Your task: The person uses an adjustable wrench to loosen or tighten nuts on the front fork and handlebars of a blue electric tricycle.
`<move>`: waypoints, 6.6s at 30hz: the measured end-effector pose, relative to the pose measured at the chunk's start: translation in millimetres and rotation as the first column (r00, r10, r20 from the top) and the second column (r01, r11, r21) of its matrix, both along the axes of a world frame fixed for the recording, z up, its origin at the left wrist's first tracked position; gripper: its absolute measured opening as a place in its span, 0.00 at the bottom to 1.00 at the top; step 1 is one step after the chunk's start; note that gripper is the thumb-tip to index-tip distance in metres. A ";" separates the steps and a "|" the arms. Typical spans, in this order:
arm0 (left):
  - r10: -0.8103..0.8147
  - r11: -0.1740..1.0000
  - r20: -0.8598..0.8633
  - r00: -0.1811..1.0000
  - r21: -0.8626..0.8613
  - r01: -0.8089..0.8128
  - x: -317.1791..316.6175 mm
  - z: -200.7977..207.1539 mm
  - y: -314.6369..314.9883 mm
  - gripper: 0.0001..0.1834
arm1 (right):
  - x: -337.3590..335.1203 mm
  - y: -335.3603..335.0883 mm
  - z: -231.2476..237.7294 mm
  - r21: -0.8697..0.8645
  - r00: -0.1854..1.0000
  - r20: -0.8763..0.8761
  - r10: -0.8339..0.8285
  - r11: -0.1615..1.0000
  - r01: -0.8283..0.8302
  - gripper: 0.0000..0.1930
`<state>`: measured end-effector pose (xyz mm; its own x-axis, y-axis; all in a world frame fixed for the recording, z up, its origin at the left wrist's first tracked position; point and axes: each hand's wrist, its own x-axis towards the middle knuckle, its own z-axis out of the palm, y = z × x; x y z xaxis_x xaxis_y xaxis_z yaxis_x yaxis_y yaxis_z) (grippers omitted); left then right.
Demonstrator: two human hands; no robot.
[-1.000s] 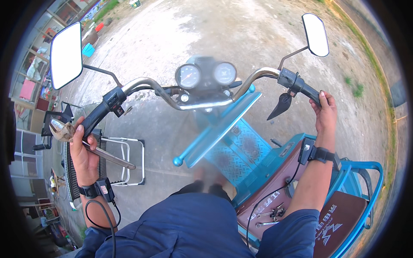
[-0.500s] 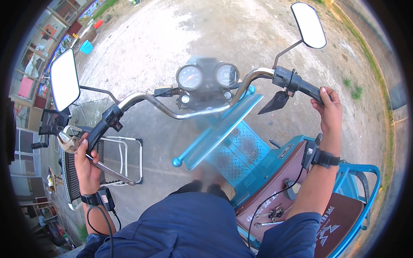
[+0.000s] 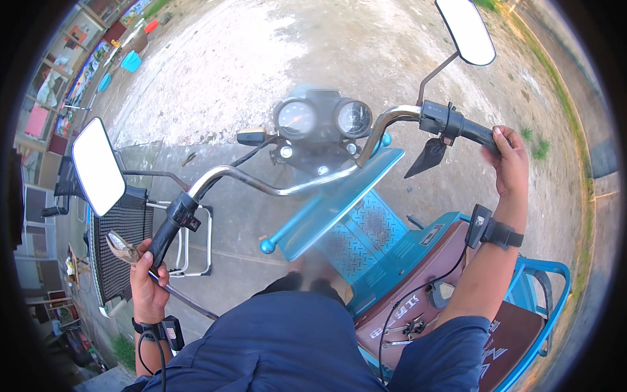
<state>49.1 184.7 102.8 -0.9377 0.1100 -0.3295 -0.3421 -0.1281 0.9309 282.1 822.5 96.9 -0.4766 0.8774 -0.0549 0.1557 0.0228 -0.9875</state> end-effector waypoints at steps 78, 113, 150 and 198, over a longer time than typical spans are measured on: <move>-0.383 0.872 0.478 0.790 -0.096 0.481 53.6 -126.6 -7.0 0.32 | -46.4 6.7 7.6 0.018 0.993 -0.111 0.037 0.999 -0.035 0.11; -0.482 0.801 0.556 0.677 -0.034 0.598 46.9 -171.3 16.8 0.28 | -35.5 16.4 -26.5 -0.065 0.949 -0.315 -0.001 0.998 -0.021 0.12; -0.628 0.335 0.365 0.687 -0.669 0.663 30.5 -283.7 7.0 0.13 | -10.6 -94.8 14.6 0.197 0.968 -0.230 0.100 0.979 -0.054 0.15; -0.788 0.565 0.352 0.505 0.089 0.820 17.8 -109.4 156.2 0.20 | -8.0 -234.9 -59.8 -0.101 0.996 -0.013 0.090 0.991 -0.091 0.23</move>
